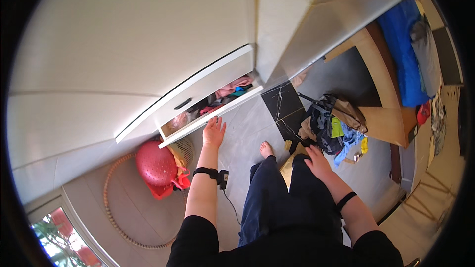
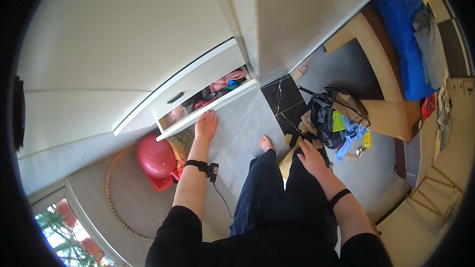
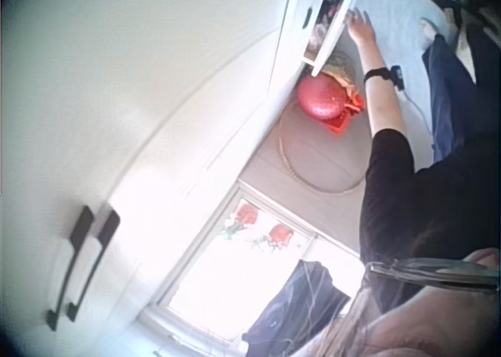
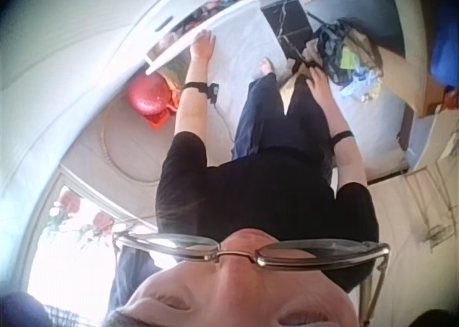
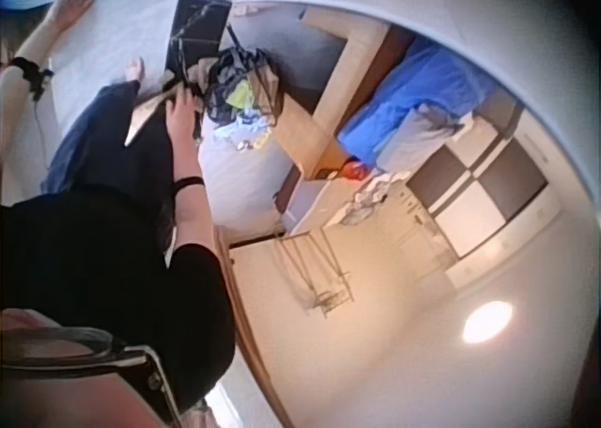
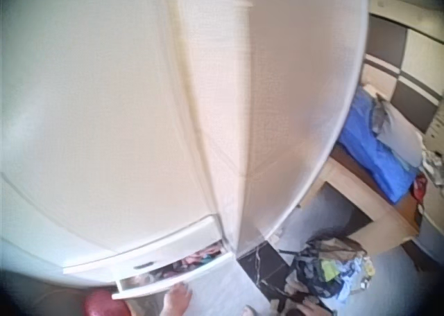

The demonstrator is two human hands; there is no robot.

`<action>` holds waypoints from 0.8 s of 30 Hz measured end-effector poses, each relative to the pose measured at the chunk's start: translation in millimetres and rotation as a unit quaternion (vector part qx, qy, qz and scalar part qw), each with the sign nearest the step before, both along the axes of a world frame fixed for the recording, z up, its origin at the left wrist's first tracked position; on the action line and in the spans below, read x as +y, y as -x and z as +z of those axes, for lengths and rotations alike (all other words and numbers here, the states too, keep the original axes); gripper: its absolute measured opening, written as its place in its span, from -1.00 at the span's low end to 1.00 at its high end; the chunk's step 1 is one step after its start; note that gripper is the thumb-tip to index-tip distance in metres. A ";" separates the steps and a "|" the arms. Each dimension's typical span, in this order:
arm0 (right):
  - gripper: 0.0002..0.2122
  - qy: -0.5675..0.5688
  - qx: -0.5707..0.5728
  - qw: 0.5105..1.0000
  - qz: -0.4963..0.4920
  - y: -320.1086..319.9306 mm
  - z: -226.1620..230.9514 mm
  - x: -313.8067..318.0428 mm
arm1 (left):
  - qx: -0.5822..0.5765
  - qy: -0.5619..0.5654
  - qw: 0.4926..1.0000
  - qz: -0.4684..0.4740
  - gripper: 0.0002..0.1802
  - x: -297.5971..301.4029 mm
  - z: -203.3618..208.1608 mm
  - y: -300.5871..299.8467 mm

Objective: The person picks up various items from the floor, including clothing, bags, and small objects, and places them into a dresser drawer.

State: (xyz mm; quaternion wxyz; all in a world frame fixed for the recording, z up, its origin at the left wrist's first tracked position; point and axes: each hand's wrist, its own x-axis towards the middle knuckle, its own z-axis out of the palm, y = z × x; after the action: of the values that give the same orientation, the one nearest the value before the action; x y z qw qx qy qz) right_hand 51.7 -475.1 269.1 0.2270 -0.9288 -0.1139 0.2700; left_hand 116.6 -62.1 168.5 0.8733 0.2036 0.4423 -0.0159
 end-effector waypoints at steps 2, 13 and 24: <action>-0.53 -0.008 -0.084 0.996 -0.027 15.5 -13.6 -31.3 | -0.021 -0.012 1.000 -0.001 -0.33 10.0 -8.2 5.8; -0.55 0.052 0.058 0.964 -0.256 113.7 -11.1 -143.1 | 0.065 -0.047 0.919 -0.385 -0.51 -103.8 17.8 60.3; -0.58 0.061 0.031 0.933 -0.355 201.4 -51.0 -199.8 | 0.093 -0.108 0.868 -0.476 -0.54 -160.5 13.4 120.3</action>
State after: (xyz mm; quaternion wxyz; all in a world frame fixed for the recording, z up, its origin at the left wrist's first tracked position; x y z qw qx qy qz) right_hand -149.7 -674.9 218.1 0.2547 -0.9120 0.2465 0.2065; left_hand -3.7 -222.6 181.9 0.6875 0.4801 0.3698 -0.4002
